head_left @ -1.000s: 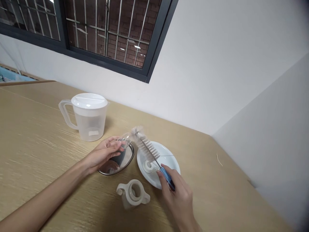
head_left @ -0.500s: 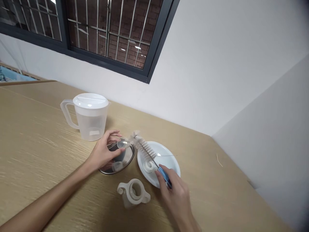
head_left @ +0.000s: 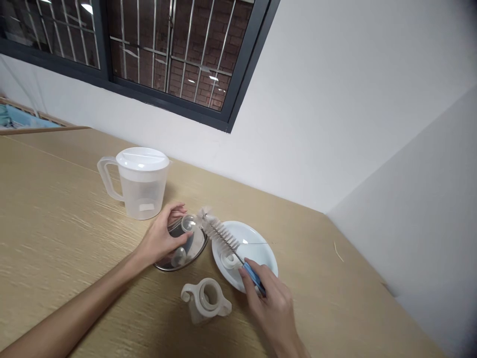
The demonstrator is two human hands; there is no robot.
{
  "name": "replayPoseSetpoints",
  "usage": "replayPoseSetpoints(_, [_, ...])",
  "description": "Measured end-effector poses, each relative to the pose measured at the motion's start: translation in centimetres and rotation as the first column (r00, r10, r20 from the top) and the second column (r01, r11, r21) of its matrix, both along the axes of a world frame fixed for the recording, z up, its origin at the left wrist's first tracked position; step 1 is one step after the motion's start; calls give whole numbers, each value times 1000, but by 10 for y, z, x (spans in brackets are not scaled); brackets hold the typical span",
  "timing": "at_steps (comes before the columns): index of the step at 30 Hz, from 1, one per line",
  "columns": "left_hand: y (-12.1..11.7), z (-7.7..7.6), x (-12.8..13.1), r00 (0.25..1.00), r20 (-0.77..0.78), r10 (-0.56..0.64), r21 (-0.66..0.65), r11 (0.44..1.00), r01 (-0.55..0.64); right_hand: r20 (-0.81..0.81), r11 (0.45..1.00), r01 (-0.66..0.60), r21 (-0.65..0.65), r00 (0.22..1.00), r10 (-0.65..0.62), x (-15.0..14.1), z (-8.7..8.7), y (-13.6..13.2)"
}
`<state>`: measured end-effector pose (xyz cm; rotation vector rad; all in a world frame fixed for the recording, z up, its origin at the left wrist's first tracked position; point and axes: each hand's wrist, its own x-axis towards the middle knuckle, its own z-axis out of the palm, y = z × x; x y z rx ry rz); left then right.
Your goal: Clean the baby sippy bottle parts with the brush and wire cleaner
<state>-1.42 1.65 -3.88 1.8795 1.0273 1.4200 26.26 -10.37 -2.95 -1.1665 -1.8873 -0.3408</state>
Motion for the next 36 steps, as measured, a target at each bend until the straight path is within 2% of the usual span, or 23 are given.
replayPoseSetpoints(5, [1, -2, 0, 1000, 20, 5, 28, 1000, -6, -30, 999, 16, 45, 999, -15, 1, 2, -1])
replayPoseSetpoints(10, [2, -3, -3, 994, -98, 51, 118, 992, -40, -11, 999, -33, -41, 999, 33, 2, 1, -2])
replayPoseSetpoints(14, [2, -4, -7, 974, -214, 71, 233, 972, -20, 1, 991, -58, -124, 998, 58, 6, -3, 1])
replayPoseSetpoints(20, [1, -1, -13, 923, -370, 108, 291, 957, 5, 22, 983, -71, -171, 997, 76, 6, -3, 1])
replayPoseSetpoints(26, [0, 8, -16, 894, -425, 142, 371, 928, 30, 49, 980, -76, -184, 995, 87, 3, 0, -2])
replayPoseSetpoints(29, [0, 9, -16, 889, -428, 162, 351, 936, -1, 50, 981, -67, -184, 996, 77, 3, 0, -1])
replayPoseSetpoints(36, [0, 1, -19, 884, -448, 134, 304, 953, 10, 19, 972, -58, -227, 998, 64, 5, -1, -1])
